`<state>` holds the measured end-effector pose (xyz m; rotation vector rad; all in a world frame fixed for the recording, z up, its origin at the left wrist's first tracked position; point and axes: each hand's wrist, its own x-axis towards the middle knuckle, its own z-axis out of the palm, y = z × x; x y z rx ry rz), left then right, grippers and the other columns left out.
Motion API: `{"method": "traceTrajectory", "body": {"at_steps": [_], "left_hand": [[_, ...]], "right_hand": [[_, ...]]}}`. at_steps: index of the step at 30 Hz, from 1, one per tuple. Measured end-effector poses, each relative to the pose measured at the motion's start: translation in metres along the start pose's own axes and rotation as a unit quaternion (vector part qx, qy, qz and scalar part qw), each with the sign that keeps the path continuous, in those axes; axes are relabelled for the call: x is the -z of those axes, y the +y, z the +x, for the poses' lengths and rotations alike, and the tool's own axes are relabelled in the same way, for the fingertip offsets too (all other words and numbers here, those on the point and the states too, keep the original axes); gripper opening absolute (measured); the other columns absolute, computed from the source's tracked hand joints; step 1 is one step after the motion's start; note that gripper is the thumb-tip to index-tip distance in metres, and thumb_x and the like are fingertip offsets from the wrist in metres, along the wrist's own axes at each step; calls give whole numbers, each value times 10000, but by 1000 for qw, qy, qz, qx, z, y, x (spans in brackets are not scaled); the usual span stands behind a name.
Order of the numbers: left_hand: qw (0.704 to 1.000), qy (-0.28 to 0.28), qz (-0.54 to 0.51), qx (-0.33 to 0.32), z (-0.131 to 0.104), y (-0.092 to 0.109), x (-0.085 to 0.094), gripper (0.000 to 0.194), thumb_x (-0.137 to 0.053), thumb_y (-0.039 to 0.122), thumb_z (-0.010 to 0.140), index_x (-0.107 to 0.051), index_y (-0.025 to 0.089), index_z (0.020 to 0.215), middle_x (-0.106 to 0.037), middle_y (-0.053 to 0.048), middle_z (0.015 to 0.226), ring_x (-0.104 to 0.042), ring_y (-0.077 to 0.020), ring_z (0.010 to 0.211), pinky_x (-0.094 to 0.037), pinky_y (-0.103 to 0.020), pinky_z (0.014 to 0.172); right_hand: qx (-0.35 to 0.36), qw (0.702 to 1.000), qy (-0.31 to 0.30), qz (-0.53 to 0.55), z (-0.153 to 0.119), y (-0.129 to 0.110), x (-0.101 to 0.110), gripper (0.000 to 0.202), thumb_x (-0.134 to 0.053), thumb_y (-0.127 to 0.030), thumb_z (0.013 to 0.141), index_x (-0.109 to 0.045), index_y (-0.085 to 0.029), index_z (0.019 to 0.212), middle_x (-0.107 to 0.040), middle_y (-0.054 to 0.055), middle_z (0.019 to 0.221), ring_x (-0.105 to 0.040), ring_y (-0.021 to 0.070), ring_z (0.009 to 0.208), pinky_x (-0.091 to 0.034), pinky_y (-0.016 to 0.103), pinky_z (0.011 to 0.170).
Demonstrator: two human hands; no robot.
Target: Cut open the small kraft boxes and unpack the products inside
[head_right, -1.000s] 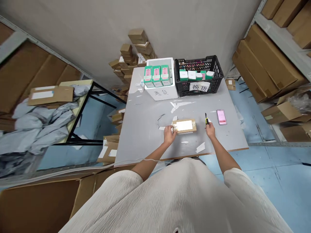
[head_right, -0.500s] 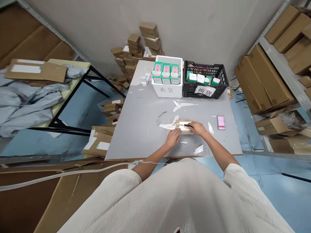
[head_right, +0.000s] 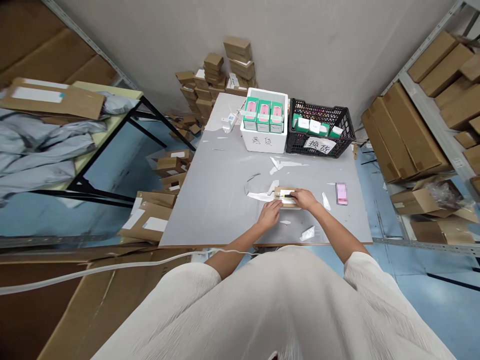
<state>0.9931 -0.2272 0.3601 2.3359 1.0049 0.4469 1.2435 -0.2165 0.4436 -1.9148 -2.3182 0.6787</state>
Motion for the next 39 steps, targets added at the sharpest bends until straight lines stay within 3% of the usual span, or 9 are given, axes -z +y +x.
{"method": "traceTrajectory", "body": {"at_steps": [11, 19, 25, 33, 39], "left_hand": [[1000, 6, 7, -10, 0, 0, -1, 694, -607, 100, 883, -594, 287, 1552, -605, -136, 1596, -520, -345, 1510, -359, -528, 1259], [999, -28, 41, 2, 1, 5, 4, 700, -554, 90, 900, -554, 258, 1579, -574, -145, 1630, -479, -341, 1532, -341, -542, 1262], [998, -26, 64, 8, 1, 11, 6, 707, -580, 111, 917, -523, 252, 1608, -587, -168, 1597, -511, -362, 1488, -342, -532, 1247], [977, -62, 201, 25, 5, 22, 9, 638, -498, 179, 1017, -465, 228, 1652, -562, -162, 1600, -517, -334, 1437, -380, -481, 1177], [976, -71, 205, 32, 6, 25, 11, 629, -498, 186, 1022, -476, 243, 1648, -568, -163, 1587, -517, -339, 1419, -380, -505, 1179]], "right_hand": [[-7, 998, -20, -62, 2, 9, 5, 274, -577, -372, 1076, -808, -284, 1194, -765, 128, 1134, -690, 300, 1059, -497, 372, 900], [-2, 997, -19, -75, 10, 8, -2, 276, -581, -334, 1058, -826, -267, 1168, -775, 143, 1112, -693, 316, 1072, -500, 410, 934], [-27, 996, -32, -84, 10, 4, 9, 264, -609, -318, 1063, -839, -235, 1162, -770, 182, 1161, -699, 349, 1091, -483, 439, 955], [-45, 973, -111, -199, -2, -18, 33, 363, -470, -187, 1098, -771, -170, 1300, -739, 198, 1294, -698, 314, 1158, -486, 375, 935], [-44, 970, -113, -210, -11, -22, 40, 376, -486, -157, 1079, -763, -177, 1332, -738, 206, 1310, -694, 318, 1184, -486, 375, 945]]}}
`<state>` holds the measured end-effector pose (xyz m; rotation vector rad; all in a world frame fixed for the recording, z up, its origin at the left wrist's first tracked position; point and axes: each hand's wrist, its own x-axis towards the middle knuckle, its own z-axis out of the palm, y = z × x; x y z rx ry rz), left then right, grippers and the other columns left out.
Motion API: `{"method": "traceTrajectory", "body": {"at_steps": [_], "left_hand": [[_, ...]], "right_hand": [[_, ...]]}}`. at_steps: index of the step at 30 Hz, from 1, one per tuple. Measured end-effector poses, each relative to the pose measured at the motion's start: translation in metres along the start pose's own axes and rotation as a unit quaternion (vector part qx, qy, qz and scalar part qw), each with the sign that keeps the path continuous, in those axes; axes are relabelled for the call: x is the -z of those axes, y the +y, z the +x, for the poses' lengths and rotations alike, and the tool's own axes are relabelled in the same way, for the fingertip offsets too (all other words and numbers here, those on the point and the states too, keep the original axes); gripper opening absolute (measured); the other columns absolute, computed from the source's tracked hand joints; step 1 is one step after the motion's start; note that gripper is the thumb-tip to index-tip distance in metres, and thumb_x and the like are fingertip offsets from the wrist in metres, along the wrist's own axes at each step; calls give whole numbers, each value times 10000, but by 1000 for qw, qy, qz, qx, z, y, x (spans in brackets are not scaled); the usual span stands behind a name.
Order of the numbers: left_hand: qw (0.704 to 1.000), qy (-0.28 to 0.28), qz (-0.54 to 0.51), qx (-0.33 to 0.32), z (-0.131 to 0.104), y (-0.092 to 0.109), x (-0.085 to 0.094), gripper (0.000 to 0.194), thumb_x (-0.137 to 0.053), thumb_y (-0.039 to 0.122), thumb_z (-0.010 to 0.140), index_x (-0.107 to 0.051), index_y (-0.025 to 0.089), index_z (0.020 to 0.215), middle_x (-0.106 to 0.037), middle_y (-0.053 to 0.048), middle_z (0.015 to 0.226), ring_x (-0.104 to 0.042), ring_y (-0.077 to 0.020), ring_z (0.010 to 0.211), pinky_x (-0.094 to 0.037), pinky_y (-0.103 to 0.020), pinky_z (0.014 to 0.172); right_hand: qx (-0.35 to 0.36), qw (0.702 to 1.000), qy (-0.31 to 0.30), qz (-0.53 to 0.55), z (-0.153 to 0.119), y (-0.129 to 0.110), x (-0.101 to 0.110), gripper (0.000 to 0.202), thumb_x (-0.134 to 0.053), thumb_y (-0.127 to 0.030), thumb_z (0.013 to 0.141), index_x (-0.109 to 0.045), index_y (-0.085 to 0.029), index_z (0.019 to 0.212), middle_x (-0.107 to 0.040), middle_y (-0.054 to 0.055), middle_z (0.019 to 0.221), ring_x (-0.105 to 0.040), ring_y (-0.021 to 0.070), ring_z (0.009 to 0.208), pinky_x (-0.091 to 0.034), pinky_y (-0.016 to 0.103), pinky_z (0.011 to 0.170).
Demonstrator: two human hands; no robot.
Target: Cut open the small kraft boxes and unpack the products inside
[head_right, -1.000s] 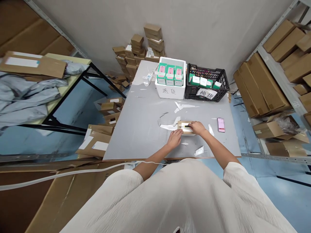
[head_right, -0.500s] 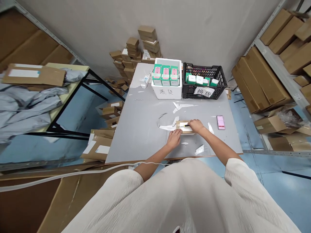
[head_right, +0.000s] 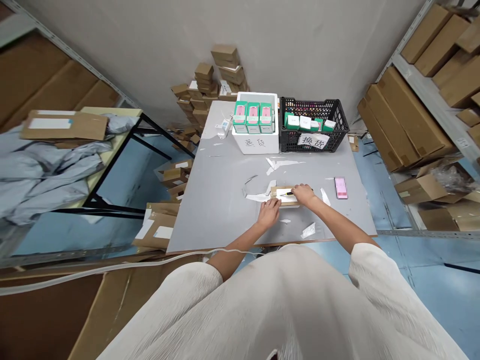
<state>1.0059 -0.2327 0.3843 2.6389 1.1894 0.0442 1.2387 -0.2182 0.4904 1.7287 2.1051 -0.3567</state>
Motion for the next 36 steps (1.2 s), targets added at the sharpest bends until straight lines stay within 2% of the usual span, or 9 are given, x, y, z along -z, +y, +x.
{"method": "traceTrajectory", "body": {"at_steps": [6, 10, 17, 23, 27, 31, 34, 36], "left_hand": [[1000, -1, 3, 0, -2, 0, -2, 601, -486, 189, 1038, -481, 229, 1638, -562, -168, 1585, -520, -328, 1426, -383, -496, 1179], [1000, -3, 6, 7, -1, 1, -3, 605, -488, 187, 1039, -477, 223, 1643, -553, -175, 1597, -509, -337, 1439, -382, -501, 1176], [1000, -8, 13, 8, 2, 7, -1, 616, -508, 183, 1022, -481, 249, 1634, -569, -167, 1573, -521, -339, 1420, -387, -504, 1167], [999, -8, 30, 32, 9, 15, 2, 498, -507, 244, 1044, -537, 205, 1539, -589, -183, 1501, -526, -349, 1382, -396, -517, 1150], [999, -21, 28, 18, 32, 27, 11, 418, -553, 295, 1051, -577, 220, 1461, -579, -172, 1488, -526, -348, 1375, -405, -500, 1153], [996, -71, 24, -42, 66, 45, 17, 470, -637, 359, 1031, -543, 252, 1478, -572, -143, 1514, -530, -343, 1376, -410, -480, 1160], [991, -116, 39, -49, 83, 52, 15, 487, -681, 387, 1011, -544, 240, 1455, -597, -144, 1476, -568, -346, 1339, -418, -487, 1156], [990, -123, 48, -51, 88, 53, 12, 457, -675, 357, 1016, -552, 233, 1438, -616, -145, 1443, -590, -343, 1322, -387, -506, 1202]], "right_hand": [[-8, 1000, -9, 10, -10, 19, -3, 367, -506, -184, 1072, -768, -196, 1329, -740, 197, 1307, -700, 319, 1175, -487, 372, 929], [-24, 999, -6, 24, -20, 43, -9, 403, -463, -197, 1078, -768, -212, 1342, -751, 200, 1272, -700, 315, 1157, -489, 380, 919], [-55, 998, -10, 39, -45, 84, -30, 359, -503, -182, 1055, -810, -204, 1239, -752, 207, 1233, -702, 333, 1128, -477, 402, 907], [-69, 990, 42, 117, -75, 125, -51, 347, -496, -316, 1079, -806, -269, 1227, -778, 132, 1190, -703, 287, 1037, -449, 329, 776], [-99, 972, 76, 201, -91, 150, -77, 373, -525, -376, 1051, -796, -280, 1289, -807, 97, 1169, -704, 273, 1019, -450, 300, 743], [-101, 947, 94, 291, -95, 145, -106, 368, -609, -450, 1015, -808, -265, 1264, -824, 78, 1058, -703, 252, 938, -459, 276, 747], [-99, 926, 87, 355, -93, 130, -122, 355, -611, -455, 1014, -814, -252, 1223, -816, 62, 998, -691, 232, 861, -452, 272, 720], [-100, 913, 76, 388, -90, 121, -128, 355, -591, -462, 1022, -809, -254, 1210, -805, 44, 956, -680, 221, 821, -447, 272, 699]]}}
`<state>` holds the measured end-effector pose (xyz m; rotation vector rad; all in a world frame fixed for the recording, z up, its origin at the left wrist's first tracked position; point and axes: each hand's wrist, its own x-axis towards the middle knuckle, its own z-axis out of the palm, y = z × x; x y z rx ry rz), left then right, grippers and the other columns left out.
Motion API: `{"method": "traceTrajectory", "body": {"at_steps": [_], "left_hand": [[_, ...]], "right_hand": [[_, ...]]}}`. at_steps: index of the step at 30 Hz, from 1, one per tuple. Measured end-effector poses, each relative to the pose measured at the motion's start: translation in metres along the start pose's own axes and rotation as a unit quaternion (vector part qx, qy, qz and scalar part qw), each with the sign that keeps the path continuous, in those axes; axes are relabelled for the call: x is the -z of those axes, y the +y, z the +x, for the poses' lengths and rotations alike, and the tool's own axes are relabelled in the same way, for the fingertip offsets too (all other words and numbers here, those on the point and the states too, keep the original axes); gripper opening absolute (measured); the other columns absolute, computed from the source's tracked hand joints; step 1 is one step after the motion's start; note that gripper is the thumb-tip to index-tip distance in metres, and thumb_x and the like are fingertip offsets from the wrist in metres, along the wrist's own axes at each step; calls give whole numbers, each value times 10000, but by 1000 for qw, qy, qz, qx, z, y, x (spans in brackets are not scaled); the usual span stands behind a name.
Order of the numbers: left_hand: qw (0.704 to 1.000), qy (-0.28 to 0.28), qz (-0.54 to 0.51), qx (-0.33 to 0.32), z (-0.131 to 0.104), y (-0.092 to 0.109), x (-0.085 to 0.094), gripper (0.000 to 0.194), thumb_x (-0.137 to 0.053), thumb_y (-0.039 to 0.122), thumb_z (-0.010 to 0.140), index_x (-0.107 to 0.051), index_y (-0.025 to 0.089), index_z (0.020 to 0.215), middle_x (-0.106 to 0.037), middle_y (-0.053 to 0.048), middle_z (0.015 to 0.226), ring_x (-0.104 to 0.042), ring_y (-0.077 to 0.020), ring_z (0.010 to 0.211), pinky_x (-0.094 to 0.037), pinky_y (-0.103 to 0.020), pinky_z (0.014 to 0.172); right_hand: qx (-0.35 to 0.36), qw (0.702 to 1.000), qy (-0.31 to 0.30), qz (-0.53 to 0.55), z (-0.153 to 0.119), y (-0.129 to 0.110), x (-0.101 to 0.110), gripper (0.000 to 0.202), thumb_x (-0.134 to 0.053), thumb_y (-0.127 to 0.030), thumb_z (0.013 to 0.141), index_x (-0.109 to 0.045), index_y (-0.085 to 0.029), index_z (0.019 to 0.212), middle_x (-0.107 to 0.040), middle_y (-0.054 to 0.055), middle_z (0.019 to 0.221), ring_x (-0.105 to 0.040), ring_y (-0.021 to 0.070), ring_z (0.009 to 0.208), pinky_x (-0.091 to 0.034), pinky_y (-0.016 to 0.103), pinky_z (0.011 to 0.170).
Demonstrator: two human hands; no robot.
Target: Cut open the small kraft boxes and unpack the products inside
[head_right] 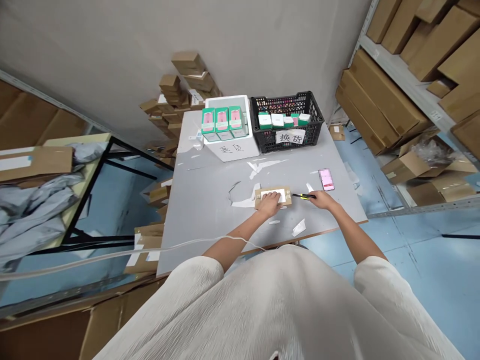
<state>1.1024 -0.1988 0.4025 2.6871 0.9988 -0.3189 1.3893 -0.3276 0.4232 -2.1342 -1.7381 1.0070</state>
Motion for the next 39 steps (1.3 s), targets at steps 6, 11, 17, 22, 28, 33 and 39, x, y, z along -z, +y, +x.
{"method": "traceTrajectory", "body": {"at_steps": [6, 11, 17, 22, 28, 33, 39], "left_hand": [[999, 34, -4, 1, -3, -2, -9, 459, -735, 314, 979, -572, 252, 1404, -620, -126, 1362, -602, -333, 1322, -228, -568, 1334], [999, 48, -9, 0, -9, -3, -11, 457, -754, 297, 964, -586, 264, 1388, -608, -120, 1345, -568, -330, 1363, -231, -583, 1334], [999, 43, -17, 8, -12, -4, -11, 443, -768, 284, 960, -605, 283, 1373, -604, -104, 1341, -609, -309, 1274, -269, -587, 1319], [999, 43, -13, 16, -11, -6, -11, 436, -776, 315, 967, -605, 291, 1367, -603, -100, 1330, -601, -311, 1283, -278, -598, 1319], [999, 41, -22, 13, -11, -7, -13, 443, -782, 301, 958, -610, 272, 1365, -607, -106, 1336, -618, -313, 1284, -253, -593, 1327], [999, 40, -21, 6, -11, -7, -14, 476, -795, 288, 948, -604, 289, 1383, -593, -99, 1342, -612, -316, 1293, -237, -608, 1322], [999, 35, -13, 8, -13, -6, -9, 461, -781, 334, 967, -601, 303, 1390, -596, -104, 1335, -593, -323, 1295, -254, -602, 1314]], "right_hand": [[-2, 1000, 8, 22, 16, -3, -8, 351, -573, -456, 1041, -781, -243, 1226, -804, 45, 1019, -692, 216, 869, -451, 268, 715], [33, 998, -25, -54, 35, -5, -2, 354, -545, -427, 1070, -775, -260, 1281, -805, 57, 1085, -703, 218, 934, -441, 257, 737], [73, 984, -59, -153, 58, -20, 2, 362, -491, -366, 1084, -773, -280, 1293, -795, 72, 1176, -708, 244, 1021, -462, 287, 827], [57, 991, -97, -76, 57, -31, 6, 304, -518, -387, 1055, -782, -260, 1133, -772, 41, 975, -671, 205, 854, -441, 266, 724], [11, 985, -162, 59, 45, -12, 2, 335, -528, -493, 1028, -754, -249, 984, -691, -7, 800, -570, 155, 649, -421, 257, 617], [30, 997, -74, 8, 52, -9, -14, 334, -529, -443, 1023, -774, -272, 1172, -755, 25, 940, -642, 200, 821, -461, 270, 707], [20, 990, -125, 54, 41, -19, -11, 326, -505, -429, 1039, -757, -222, 1036, -718, 20, 835, -616, 179, 735, -462, 257, 684]]}}
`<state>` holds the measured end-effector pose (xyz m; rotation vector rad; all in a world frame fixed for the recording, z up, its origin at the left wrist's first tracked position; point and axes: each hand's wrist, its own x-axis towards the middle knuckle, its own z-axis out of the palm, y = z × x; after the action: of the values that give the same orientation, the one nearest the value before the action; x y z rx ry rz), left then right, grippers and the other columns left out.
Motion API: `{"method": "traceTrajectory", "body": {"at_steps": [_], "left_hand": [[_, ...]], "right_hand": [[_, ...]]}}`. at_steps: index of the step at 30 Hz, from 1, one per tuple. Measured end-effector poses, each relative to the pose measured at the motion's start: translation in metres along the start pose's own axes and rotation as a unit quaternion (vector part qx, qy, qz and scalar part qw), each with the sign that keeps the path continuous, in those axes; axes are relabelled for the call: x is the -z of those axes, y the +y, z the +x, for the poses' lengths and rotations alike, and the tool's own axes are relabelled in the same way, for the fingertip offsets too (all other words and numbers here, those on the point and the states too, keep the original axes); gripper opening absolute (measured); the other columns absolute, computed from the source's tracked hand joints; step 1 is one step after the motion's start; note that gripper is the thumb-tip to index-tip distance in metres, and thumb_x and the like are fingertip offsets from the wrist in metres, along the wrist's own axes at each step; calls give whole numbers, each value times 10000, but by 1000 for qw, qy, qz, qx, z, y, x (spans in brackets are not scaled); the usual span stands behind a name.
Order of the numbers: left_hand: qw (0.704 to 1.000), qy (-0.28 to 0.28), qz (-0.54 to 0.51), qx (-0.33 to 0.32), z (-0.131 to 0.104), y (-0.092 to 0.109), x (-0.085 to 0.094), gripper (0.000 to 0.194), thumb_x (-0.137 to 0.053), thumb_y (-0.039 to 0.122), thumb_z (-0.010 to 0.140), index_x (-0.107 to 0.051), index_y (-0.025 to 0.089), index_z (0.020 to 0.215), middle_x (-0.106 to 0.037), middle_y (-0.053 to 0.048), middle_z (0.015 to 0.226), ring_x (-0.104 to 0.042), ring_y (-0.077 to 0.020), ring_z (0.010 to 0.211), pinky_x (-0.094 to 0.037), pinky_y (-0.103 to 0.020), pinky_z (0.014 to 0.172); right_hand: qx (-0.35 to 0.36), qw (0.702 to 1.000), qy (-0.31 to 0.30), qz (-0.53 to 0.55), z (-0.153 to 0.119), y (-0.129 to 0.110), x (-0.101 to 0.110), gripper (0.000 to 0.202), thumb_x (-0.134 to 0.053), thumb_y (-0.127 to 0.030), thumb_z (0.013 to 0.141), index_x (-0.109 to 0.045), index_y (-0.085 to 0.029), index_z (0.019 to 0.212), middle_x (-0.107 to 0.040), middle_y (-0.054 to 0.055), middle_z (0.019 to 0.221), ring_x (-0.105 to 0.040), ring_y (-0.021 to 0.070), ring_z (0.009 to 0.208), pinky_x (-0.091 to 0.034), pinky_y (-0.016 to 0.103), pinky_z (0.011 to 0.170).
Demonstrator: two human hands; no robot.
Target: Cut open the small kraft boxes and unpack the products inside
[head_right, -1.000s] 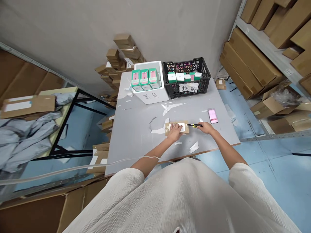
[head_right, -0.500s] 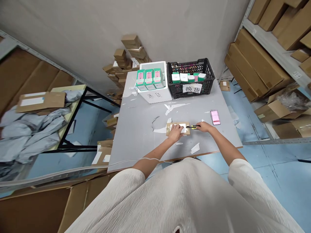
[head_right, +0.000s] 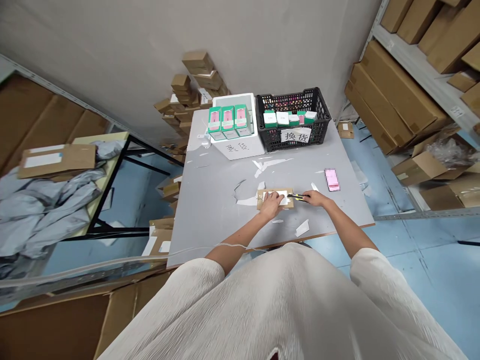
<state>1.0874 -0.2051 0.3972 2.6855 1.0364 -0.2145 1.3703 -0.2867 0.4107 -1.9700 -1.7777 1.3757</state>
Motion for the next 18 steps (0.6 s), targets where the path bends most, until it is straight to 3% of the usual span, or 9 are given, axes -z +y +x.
{"method": "traceTrajectory", "body": {"at_steps": [4, 7, 13, 18], "left_hand": [[1000, -3, 8, -5, -1, 1, 3, 455, -773, 332, 968, -606, 305, 1390, -600, -113, 1341, -595, -327, 1290, -270, -595, 1311], [1000, -7, 15, -3, -1, 1, 4, 462, -775, 339, 968, -598, 326, 1395, -607, -104, 1333, -602, -325, 1275, -273, -606, 1304], [1000, -7, 17, -15, 0, 1, 5, 452, -776, 322, 971, -604, 277, 1387, -606, -128, 1338, -612, -323, 1276, -265, -577, 1313], [1000, -3, 19, -18, 3, -1, 0, 460, -751, 303, 983, -583, 270, 1409, -611, -129, 1358, -616, -320, 1298, -281, -564, 1310]], "right_hand": [[-8, 1000, -6, 23, -10, -1, 0, 351, -541, -513, 1025, -745, -230, 984, -705, 14, 794, -592, 181, 694, -464, 264, 647], [2, 999, 35, 9, -10, -3, -3, 316, -540, -479, 1019, -743, -237, 1018, -724, 22, 848, -615, 191, 756, -476, 266, 679], [-10, 1000, -11, 28, -6, -2, -7, 313, -528, -479, 1016, -705, -231, 946, -678, -3, 773, -577, 170, 675, -462, 262, 653], [18, 997, 25, 65, -7, -11, -15, 260, -526, -424, 1007, -674, -222, 933, -703, 9, 820, -613, 171, 727, -487, 260, 686]]}}
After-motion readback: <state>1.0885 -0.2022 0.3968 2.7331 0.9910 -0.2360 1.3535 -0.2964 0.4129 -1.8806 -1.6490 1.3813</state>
